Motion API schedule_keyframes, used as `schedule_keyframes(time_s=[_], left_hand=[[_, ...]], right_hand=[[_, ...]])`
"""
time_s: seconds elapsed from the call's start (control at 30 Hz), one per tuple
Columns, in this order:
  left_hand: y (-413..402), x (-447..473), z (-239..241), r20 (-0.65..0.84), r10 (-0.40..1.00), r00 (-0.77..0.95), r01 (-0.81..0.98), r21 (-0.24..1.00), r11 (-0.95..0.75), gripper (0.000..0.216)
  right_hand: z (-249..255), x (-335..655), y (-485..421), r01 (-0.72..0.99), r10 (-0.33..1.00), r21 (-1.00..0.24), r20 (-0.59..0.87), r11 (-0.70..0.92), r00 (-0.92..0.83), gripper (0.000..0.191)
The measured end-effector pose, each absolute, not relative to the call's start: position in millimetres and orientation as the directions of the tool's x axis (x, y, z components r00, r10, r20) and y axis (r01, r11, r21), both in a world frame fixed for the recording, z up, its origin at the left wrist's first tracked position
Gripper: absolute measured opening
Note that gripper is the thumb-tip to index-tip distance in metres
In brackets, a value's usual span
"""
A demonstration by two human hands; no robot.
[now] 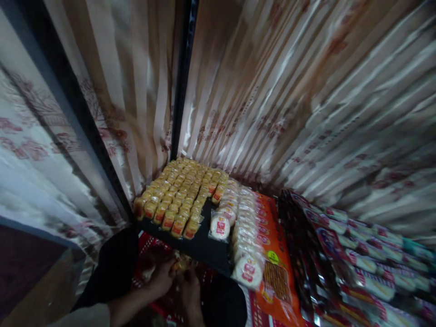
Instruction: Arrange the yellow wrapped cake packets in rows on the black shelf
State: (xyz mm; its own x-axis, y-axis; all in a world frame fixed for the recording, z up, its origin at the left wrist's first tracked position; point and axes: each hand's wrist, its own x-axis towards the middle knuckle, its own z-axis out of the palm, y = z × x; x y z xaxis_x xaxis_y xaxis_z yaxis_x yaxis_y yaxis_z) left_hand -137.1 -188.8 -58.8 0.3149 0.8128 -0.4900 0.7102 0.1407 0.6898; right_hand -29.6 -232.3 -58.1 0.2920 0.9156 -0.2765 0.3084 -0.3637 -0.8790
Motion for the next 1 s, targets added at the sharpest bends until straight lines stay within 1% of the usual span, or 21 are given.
schedule_keyframes(time_s=[0.1,0.27,0.37,0.47,0.53,0.6,0.67,0.73,0.8,0.9,0.97,1.0], left_hand=[[-201.9,-131.0,-30.2,-0.420,0.827,0.374,0.690,0.722,0.054,0.043],[-211.0,-112.9,15.6,-0.281,0.844,0.457,0.651,0.752,-0.102,0.035],[-208.7,-100.9,37.4,-0.199,0.851,0.486,0.624,0.761,-0.179,0.029],[-201.6,-88.4,56.8,-0.125,0.853,0.508,0.592,0.770,-0.240,0.029],[-195.2,-79.0,66.8,-0.078,0.862,0.501,0.553,0.795,-0.250,0.035],[-188.3,-68.5,73.9,-0.056,0.888,0.456,0.510,0.835,-0.209,0.043],[-181.0,-57.5,79.7,-0.035,0.905,0.424,0.457,0.871,-0.181,0.048],[-173.3,-47.5,86.1,0.004,0.902,0.431,0.412,0.889,-0.201,0.051],[-164.9,-39.9,94.3,0.052,0.887,0.459,0.414,0.871,-0.266,0.052],[-151.1,-33.2,106.5,0.123,0.794,0.596,0.467,0.751,-0.467,0.044],[-141.2,-29.5,110.0,0.107,0.693,0.713,0.476,0.653,-0.590,0.044],[-136.2,-27.1,109.3,0.077,0.652,0.754,0.478,0.616,-0.626,0.049]], right_hand=[[-43.1,-17.3,-254.3,0.298,0.888,-0.871,-0.271,-0.390,0.372,0.039],[-4.3,5.6,-270.5,0.359,0.895,-0.876,-0.158,-0.322,0.417,0.045],[22.0,21.0,-270.9,0.410,0.905,-0.867,-0.101,-0.285,0.414,0.049],[50.1,38.4,-263.0,0.487,0.911,-0.843,-0.009,-0.229,0.412,0.047],[69.6,50.9,-252.1,0.533,0.928,-0.833,0.068,-0.150,0.367,0.043],[88.7,63.9,-236.7,0.566,0.935,-0.814,0.085,-0.134,0.344,0.041],[106.0,77.2,-217.3,0.594,0.919,-0.792,0.115,-0.144,0.376,0.043],[120.0,89.8,-195.1,0.630,0.913,-0.769,0.171,-0.112,0.371,0.042],[129.7,100.8,-171.0,0.676,0.891,-0.734,0.259,-0.069,0.373,0.040],[134.9,112.7,-134.3,0.713,0.884,-0.698,0.295,-0.059,0.362,0.038],[132.4,117.3,-110.9,0.741,0.894,-0.668,0.288,-0.070,0.344,0.036],[129.7,118.6,-100.0,0.758,0.900,-0.648,0.286,-0.072,0.330,0.036]])
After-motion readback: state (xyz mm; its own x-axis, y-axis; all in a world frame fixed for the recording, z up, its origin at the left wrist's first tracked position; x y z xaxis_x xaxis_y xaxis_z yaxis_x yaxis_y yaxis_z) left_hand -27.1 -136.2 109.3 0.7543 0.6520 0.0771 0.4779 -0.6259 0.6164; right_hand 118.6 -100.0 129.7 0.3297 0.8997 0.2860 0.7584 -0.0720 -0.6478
